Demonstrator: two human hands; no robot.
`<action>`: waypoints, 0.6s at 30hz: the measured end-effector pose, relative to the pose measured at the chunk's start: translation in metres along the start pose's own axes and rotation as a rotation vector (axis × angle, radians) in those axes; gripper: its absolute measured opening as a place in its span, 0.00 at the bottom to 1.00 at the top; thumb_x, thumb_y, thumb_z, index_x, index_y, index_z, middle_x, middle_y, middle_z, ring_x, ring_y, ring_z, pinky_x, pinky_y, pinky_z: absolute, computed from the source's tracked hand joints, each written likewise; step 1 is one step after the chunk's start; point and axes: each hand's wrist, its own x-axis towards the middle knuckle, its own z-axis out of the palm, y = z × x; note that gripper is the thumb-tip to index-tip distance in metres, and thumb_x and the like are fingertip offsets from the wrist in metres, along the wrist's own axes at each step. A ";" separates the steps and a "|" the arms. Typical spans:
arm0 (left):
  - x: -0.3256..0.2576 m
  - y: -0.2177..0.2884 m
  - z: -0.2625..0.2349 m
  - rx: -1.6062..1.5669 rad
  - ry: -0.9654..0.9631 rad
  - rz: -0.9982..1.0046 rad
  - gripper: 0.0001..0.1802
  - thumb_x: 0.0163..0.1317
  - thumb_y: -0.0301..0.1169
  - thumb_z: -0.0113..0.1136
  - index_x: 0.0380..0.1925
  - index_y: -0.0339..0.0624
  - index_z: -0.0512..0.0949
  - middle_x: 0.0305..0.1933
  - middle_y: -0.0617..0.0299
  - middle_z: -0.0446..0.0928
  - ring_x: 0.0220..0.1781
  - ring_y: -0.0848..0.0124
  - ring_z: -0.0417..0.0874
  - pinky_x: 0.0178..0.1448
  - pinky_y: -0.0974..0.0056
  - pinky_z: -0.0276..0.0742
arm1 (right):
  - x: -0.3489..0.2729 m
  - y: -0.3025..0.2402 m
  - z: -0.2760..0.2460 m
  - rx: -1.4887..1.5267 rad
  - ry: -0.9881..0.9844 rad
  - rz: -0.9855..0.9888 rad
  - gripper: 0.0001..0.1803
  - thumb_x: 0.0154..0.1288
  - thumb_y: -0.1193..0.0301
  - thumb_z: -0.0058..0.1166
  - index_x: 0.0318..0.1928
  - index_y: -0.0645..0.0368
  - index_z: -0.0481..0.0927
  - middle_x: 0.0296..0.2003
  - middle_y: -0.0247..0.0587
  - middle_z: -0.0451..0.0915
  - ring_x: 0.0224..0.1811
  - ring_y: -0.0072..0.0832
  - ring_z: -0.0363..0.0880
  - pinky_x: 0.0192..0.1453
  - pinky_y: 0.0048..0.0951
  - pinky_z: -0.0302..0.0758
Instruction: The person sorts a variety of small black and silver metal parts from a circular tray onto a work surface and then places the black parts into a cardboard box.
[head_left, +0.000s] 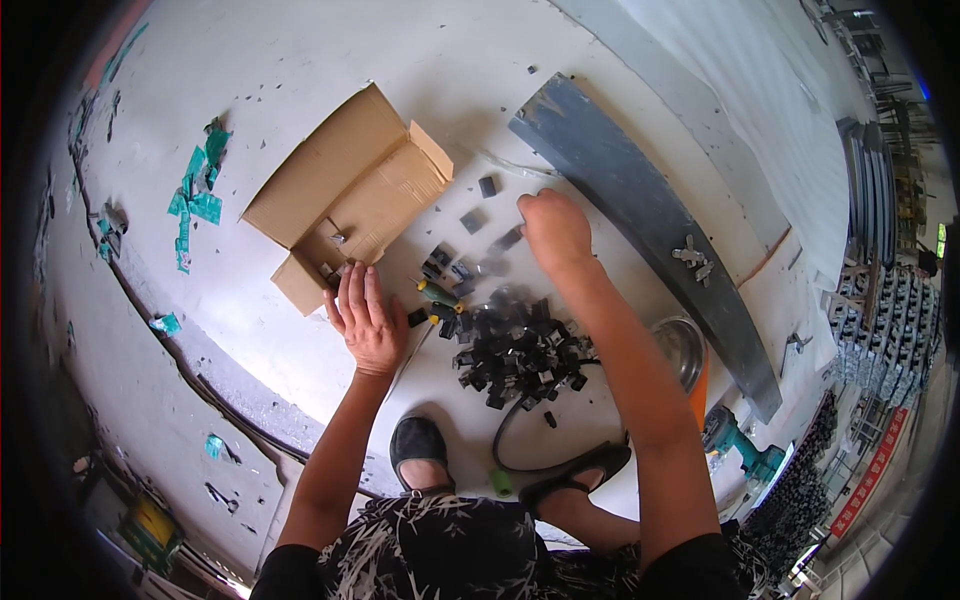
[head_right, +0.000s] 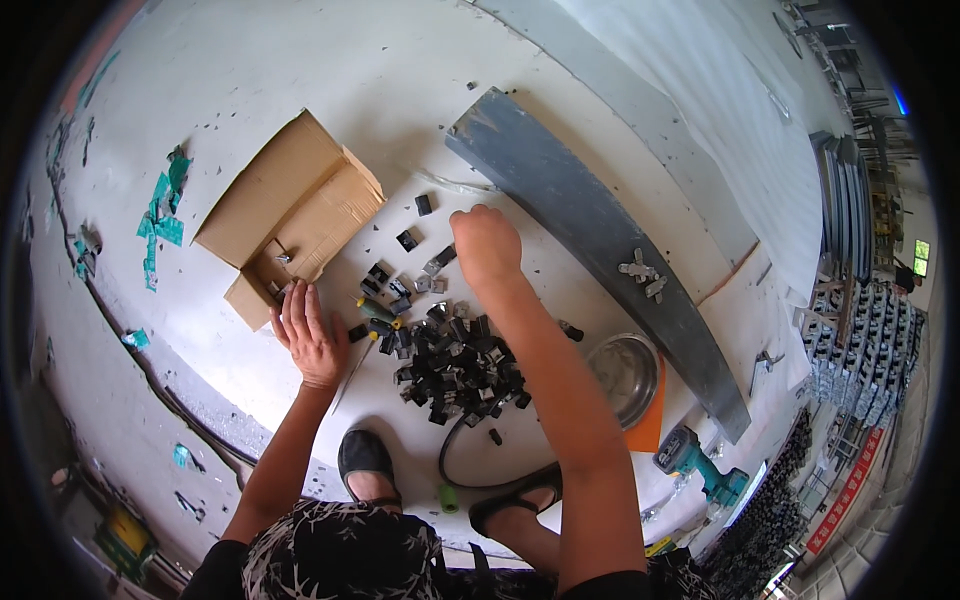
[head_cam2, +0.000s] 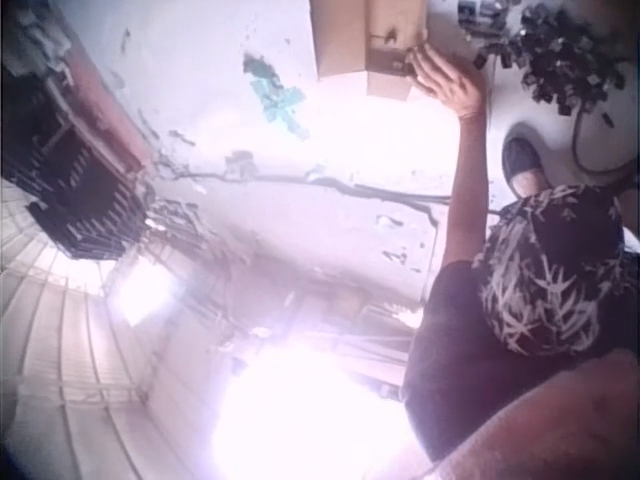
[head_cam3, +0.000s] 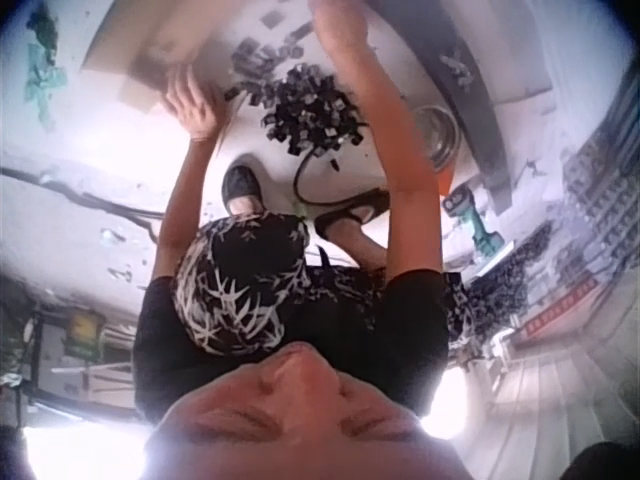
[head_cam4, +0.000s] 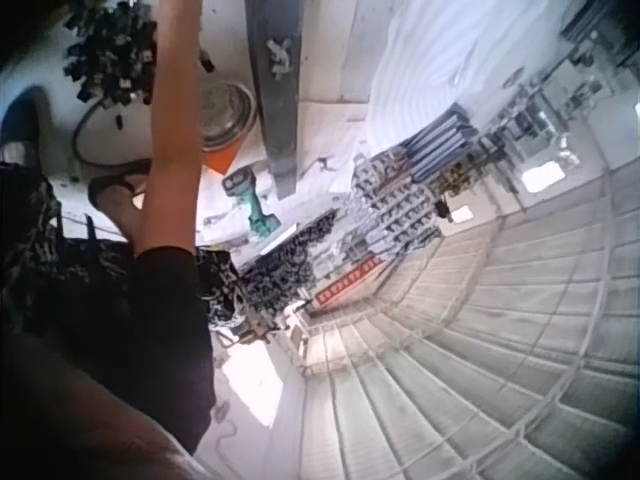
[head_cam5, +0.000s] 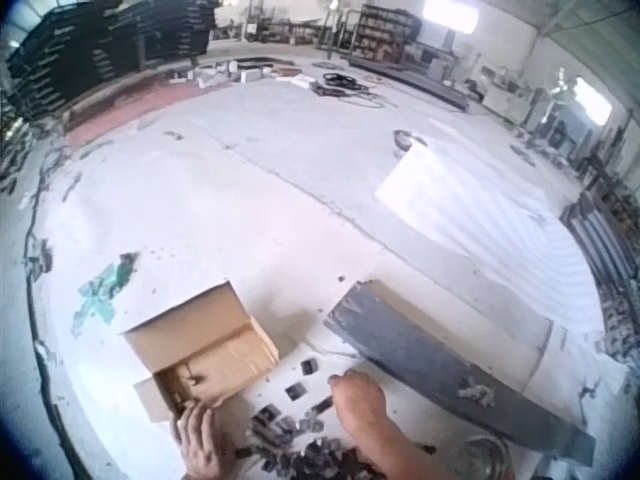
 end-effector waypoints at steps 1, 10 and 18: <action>0.001 0.001 -0.001 0.013 -0.007 -0.011 0.36 0.57 0.29 0.60 0.68 0.40 0.64 0.70 0.50 0.66 0.75 0.55 0.63 0.79 0.44 0.42 | 0.001 0.001 0.003 0.002 -0.002 -0.006 0.07 0.53 0.75 0.62 0.34 0.57 0.82 0.37 0.44 0.80 0.43 0.45 0.80 0.47 0.43 0.80; 0.002 0.001 -0.001 0.012 -0.011 -0.026 0.35 0.56 0.31 0.61 0.66 0.40 0.66 0.69 0.51 0.67 0.74 0.55 0.65 0.79 0.44 0.43 | -0.024 0.030 -0.016 1.424 0.059 0.434 0.07 0.62 0.78 0.55 0.41 0.63 0.81 0.34 0.42 0.82 0.35 0.38 0.83 0.38 0.27 0.79; 0.001 -0.005 -0.007 0.033 -0.003 -0.037 0.34 0.55 0.30 0.61 0.65 0.40 0.67 0.68 0.52 0.69 0.72 0.55 0.67 0.79 0.44 0.43 | -0.003 -0.101 -0.094 2.106 -0.269 0.254 0.18 0.71 0.61 0.55 0.47 0.66 0.78 0.40 0.44 0.80 0.42 0.34 0.83 0.52 0.33 0.84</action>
